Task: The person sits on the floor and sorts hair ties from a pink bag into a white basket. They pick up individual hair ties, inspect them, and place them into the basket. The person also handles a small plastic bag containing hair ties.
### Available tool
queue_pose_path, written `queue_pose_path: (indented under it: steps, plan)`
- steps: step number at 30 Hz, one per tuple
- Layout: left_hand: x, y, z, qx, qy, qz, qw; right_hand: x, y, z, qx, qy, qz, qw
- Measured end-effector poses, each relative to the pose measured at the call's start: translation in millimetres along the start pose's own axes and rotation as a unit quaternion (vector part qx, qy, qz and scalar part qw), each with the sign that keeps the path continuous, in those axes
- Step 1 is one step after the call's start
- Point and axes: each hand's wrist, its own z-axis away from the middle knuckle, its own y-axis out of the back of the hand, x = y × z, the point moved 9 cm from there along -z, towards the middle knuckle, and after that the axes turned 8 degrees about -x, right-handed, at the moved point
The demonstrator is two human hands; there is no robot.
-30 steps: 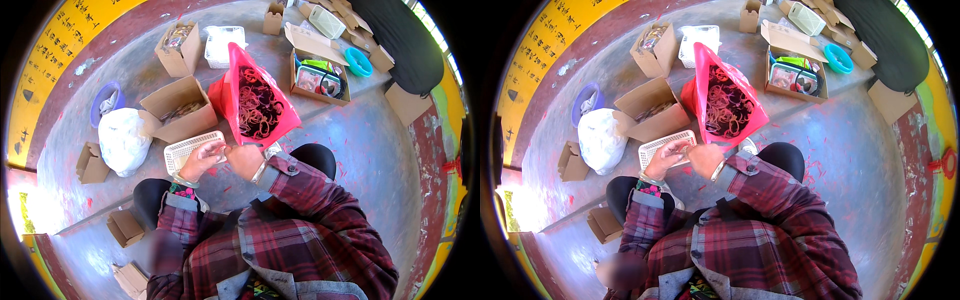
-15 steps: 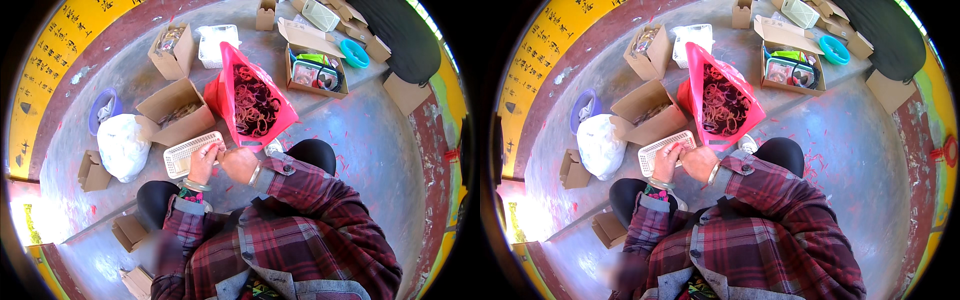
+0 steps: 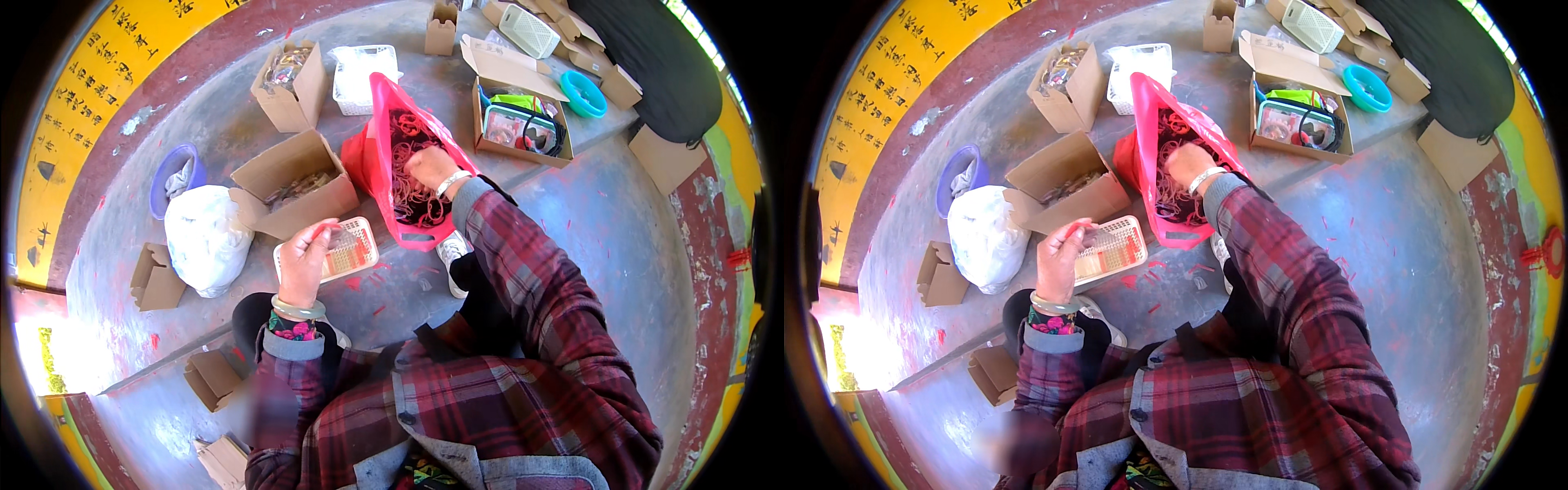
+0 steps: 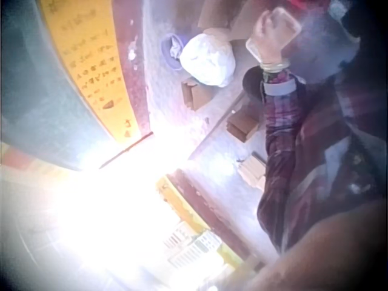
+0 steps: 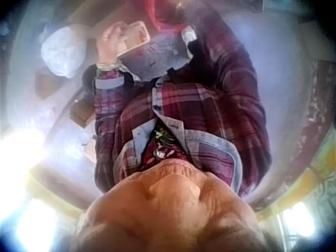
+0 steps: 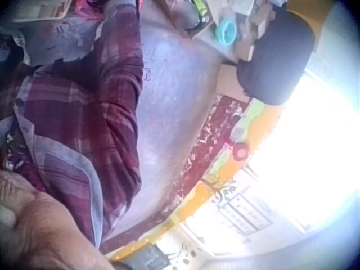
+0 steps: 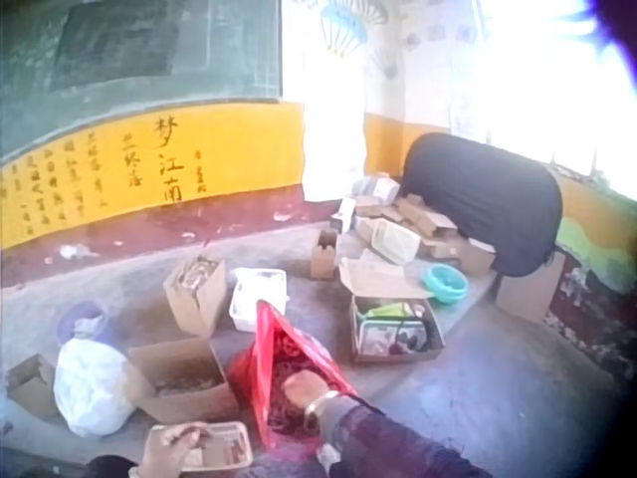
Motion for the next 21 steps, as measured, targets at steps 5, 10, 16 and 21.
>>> queue_pose_path:
  steps: [5,10,16,21]
  plan:
    - [-24,-19,-6,-0.028,0.034,0.046,0.998,54,-94,-47,-0.098,0.009,0.078,0.992]
    - [-48,-13,-5,-0.024,0.067,0.037,0.997,-8,-125,-47,-0.048,-0.109,-0.466,0.877]
    - [-47,-27,-15,-0.057,0.042,-0.024,0.997,-6,-139,-77,0.060,0.067,-0.422,0.902]
    - [-55,-20,-10,-0.033,0.044,-0.022,0.998,-43,-127,-47,0.004,0.023,-0.192,0.981]
